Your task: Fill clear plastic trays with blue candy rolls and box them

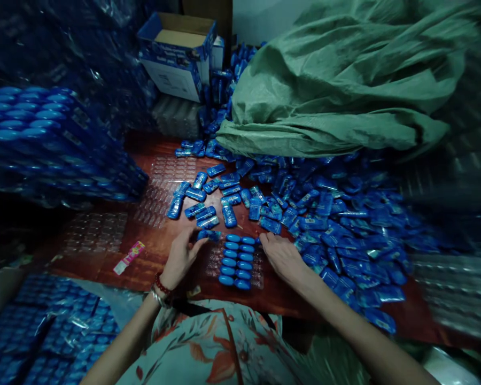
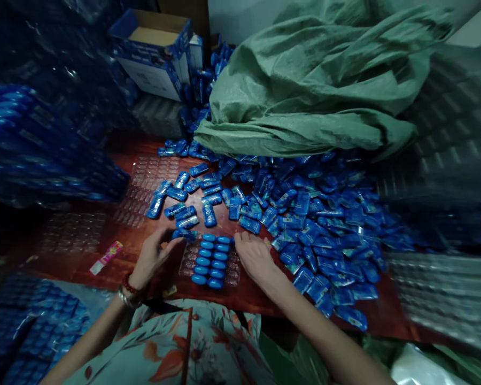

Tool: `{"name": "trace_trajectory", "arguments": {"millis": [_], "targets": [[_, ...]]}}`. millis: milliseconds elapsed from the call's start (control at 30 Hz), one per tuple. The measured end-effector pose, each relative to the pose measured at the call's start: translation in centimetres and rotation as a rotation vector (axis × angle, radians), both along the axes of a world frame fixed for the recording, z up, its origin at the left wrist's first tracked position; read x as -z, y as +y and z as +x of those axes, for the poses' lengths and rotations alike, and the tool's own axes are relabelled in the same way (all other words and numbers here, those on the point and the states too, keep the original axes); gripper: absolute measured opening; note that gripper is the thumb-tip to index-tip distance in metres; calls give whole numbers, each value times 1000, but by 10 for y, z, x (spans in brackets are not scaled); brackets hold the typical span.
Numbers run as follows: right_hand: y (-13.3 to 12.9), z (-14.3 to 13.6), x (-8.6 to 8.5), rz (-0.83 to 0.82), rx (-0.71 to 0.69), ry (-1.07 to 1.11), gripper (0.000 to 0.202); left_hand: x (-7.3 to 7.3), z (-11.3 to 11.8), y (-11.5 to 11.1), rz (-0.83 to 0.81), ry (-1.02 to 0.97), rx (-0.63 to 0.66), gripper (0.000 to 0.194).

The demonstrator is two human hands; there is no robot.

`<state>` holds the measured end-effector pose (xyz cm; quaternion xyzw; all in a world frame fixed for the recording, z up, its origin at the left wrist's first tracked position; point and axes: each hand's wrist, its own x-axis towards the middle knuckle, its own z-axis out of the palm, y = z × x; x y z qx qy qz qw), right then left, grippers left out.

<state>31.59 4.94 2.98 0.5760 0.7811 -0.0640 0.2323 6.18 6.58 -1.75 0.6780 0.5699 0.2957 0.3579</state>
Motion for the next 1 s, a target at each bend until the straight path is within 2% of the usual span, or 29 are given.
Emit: {"name": "trace_trajectory", "arguments": {"millis": [167,267,333,433,500,633,800,867,1000], "targets": [[-6,-3,2,13,60,9,21,16,-4,15,-105,-44,-16,29],[-6,-4,-2,-5,71,33,25,12,-1,12,42,21,19,25],[-6,-4,-6,-16,76,53,26,8,0,6,203,107,163,24],[-6,-4,-7,-31,91,74,27,7,-3,-3,410,250,463,30],[-6,-3,-6,-38,97,72,28,12,-8,-8,496,308,544,32],[-7,-3,-5,-19,93,69,30,21,-18,-14,566,345,507,35],[-6,-2,-3,-28,97,82,30,23,-12,-19,487,296,464,32],[-6,-2,0,-35,103,81,29,20,-10,-20,441,262,374,29],[-5,-1,3,-25,113,77,26,14,-18,-15,379,244,36,25]]}}
